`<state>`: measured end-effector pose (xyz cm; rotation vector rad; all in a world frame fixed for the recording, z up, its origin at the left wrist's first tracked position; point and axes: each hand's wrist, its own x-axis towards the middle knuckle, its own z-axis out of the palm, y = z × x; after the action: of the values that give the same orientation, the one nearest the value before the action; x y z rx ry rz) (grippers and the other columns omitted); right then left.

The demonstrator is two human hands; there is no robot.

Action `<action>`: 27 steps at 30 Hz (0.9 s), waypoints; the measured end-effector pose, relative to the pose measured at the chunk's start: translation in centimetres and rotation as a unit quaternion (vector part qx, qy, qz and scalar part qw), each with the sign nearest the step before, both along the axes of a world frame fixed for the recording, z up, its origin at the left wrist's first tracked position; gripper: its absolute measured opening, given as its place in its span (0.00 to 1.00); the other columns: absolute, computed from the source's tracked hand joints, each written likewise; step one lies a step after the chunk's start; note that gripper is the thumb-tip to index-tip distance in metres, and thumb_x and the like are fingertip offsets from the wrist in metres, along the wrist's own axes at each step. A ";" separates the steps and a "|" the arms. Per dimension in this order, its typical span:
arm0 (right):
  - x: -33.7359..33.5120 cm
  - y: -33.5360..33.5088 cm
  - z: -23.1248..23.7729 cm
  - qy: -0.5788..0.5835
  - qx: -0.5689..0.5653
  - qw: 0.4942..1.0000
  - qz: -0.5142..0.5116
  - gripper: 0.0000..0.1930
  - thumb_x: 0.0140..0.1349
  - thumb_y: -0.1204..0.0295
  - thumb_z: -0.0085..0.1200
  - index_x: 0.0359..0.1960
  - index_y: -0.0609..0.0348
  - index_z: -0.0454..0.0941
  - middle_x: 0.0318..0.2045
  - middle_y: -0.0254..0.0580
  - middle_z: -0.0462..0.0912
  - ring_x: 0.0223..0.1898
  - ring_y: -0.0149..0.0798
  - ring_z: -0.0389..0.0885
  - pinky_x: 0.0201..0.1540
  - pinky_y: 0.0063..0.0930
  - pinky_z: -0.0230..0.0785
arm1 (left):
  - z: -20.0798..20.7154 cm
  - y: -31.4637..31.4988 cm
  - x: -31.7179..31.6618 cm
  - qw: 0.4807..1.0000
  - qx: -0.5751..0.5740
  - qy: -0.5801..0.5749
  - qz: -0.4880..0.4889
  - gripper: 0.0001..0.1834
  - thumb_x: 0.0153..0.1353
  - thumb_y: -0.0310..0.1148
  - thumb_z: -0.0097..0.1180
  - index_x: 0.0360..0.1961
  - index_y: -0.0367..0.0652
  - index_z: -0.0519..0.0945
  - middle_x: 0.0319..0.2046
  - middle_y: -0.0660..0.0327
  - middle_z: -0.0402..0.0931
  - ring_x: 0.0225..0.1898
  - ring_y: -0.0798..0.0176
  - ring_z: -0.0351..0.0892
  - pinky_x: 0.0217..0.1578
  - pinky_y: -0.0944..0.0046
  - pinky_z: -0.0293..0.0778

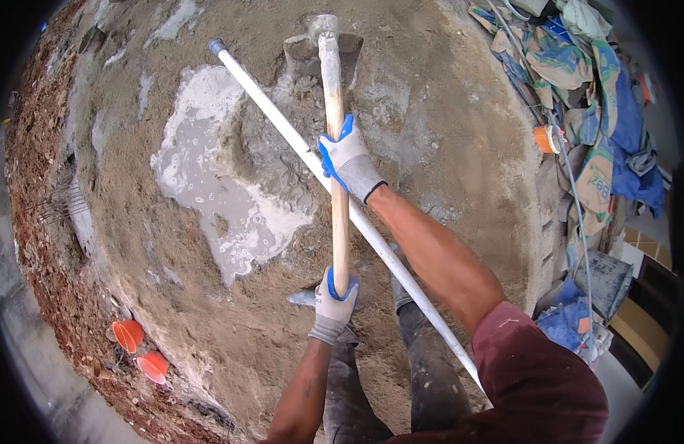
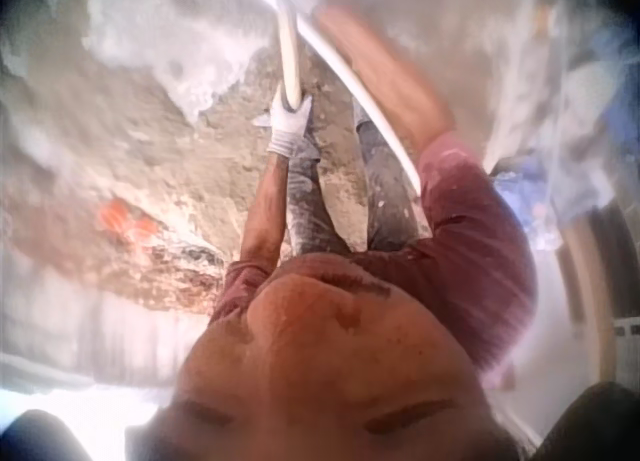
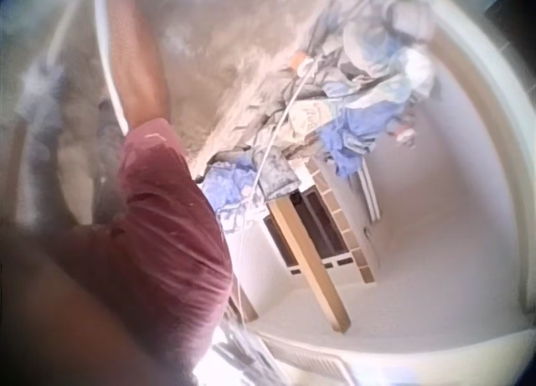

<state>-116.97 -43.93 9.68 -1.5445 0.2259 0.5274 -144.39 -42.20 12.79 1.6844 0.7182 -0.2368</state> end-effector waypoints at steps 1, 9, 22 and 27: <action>0.8 1.1 2.8 0.049 0.051 0.997 -0.007 0.14 0.62 0.75 0.56 0.39 0.55 0.60 0.20 0.34 0.71 0.14 0.31 0.71 0.14 0.29 0.67 | -0.6 0.3 -0.1 0.999 0.031 -0.009 0.003 0.15 0.54 0.28 0.63 0.41 0.38 0.72 0.22 0.61 0.76 0.19 0.69 0.76 0.21 0.67 0.73; -16.3 -18.1 -3.2 0.117 -0.079 0.979 0.148 0.46 0.52 0.50 0.67 0.66 0.57 0.53 0.56 0.50 0.71 0.58 0.47 0.71 0.59 0.38 0.66 | 13.3 3.1 5.2 0.993 -0.113 -0.025 -0.037 0.14 0.53 0.25 0.64 0.37 0.35 0.72 0.22 0.62 0.73 0.17 0.68 0.73 0.19 0.68 0.71; -12.0 -37.7 18.1 0.066 -0.508 0.855 0.081 0.20 0.51 0.57 0.60 0.42 0.55 0.75 0.34 0.52 0.81 0.38 0.56 0.80 0.42 0.47 0.72 | 15.3 8.0 8.7 0.998 0.044 0.028 0.020 0.13 0.51 0.19 0.59 0.38 0.34 0.72 0.20 0.60 0.73 0.17 0.67 0.73 0.18 0.68 0.70; 2.3 -53.6 29.7 -0.056 -0.751 0.656 -0.048 0.26 0.56 0.53 0.56 0.51 0.56 0.75 0.40 0.56 0.82 0.42 0.54 0.81 0.46 0.44 0.73 | 15.6 5.2 15.3 0.999 0.047 0.004 -0.010 0.13 0.51 0.19 0.59 0.38 0.35 0.72 0.19 0.60 0.73 0.16 0.68 0.73 0.18 0.68 0.70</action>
<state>-114.69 -97.53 39.42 -3.1558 0.7709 0.0252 -129.09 -37.02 28.37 1.7826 0.7279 -0.2270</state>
